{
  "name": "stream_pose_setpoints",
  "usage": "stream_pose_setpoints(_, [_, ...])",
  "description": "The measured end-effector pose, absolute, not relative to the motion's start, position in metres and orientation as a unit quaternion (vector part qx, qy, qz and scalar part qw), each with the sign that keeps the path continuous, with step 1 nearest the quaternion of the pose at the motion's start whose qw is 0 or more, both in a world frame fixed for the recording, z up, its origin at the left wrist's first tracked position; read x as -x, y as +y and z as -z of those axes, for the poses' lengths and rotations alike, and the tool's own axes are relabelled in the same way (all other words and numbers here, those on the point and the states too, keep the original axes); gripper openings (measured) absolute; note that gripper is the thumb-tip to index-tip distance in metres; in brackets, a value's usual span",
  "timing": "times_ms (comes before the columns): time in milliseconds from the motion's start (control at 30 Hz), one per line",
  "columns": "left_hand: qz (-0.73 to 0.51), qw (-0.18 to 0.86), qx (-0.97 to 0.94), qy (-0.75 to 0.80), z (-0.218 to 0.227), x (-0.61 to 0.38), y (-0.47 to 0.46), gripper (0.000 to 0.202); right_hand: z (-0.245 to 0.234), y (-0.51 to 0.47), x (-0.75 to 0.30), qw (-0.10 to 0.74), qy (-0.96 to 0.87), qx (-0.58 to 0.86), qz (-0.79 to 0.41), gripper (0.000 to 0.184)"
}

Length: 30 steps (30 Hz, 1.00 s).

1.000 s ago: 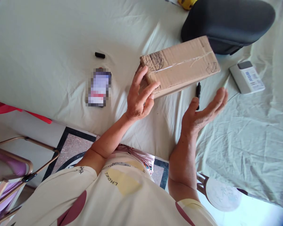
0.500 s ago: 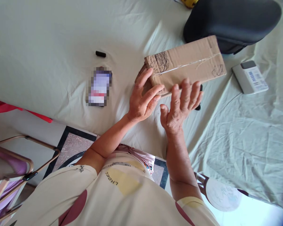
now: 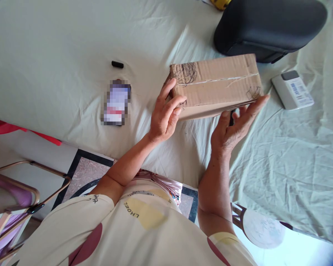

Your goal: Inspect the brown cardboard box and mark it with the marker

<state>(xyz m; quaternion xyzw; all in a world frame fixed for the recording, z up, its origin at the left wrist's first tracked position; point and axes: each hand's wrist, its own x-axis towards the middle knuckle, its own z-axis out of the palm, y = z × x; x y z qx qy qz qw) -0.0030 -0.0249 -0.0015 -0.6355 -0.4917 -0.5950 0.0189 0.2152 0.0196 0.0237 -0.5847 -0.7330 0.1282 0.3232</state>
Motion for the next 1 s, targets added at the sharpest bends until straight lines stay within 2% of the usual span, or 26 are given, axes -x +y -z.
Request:
stream_pose_setpoints(233, [0.594, 0.047, 0.623, -0.507, 0.001, -0.003, -0.022, 0.041, -0.007, 0.025, -0.212, 0.378, -0.701, 0.576, -0.184, 0.088])
stream_pose_setpoints(467, [0.558, -0.051, 0.553, -0.617, 0.02, -0.008, -0.018, 0.068, 0.021, 0.035, -0.218, 0.34, -0.694, 0.596, -0.218, 0.085])
stream_pose_setpoints(600, [0.553, -0.063, 0.529, -0.641, 0.044, -0.005, -0.01, 0.084, 0.027, 0.035, -0.215, 0.335, -0.695, 0.6, -0.212, 0.083])
stream_pose_setpoints(767, [0.544, -0.077, 0.522, -0.652, 0.058, -0.001, -0.005, 0.087, 0.027, 0.033, -0.213, 0.344, -0.69, 0.601, -0.211, 0.079])
stream_pose_setpoints(1000, [0.551, -0.072, 0.52, -0.649, 0.046, 0.002, -0.01, 0.079, 0.015, 0.026, -0.216, 0.384, -0.671, 0.617, -0.148, 0.077])
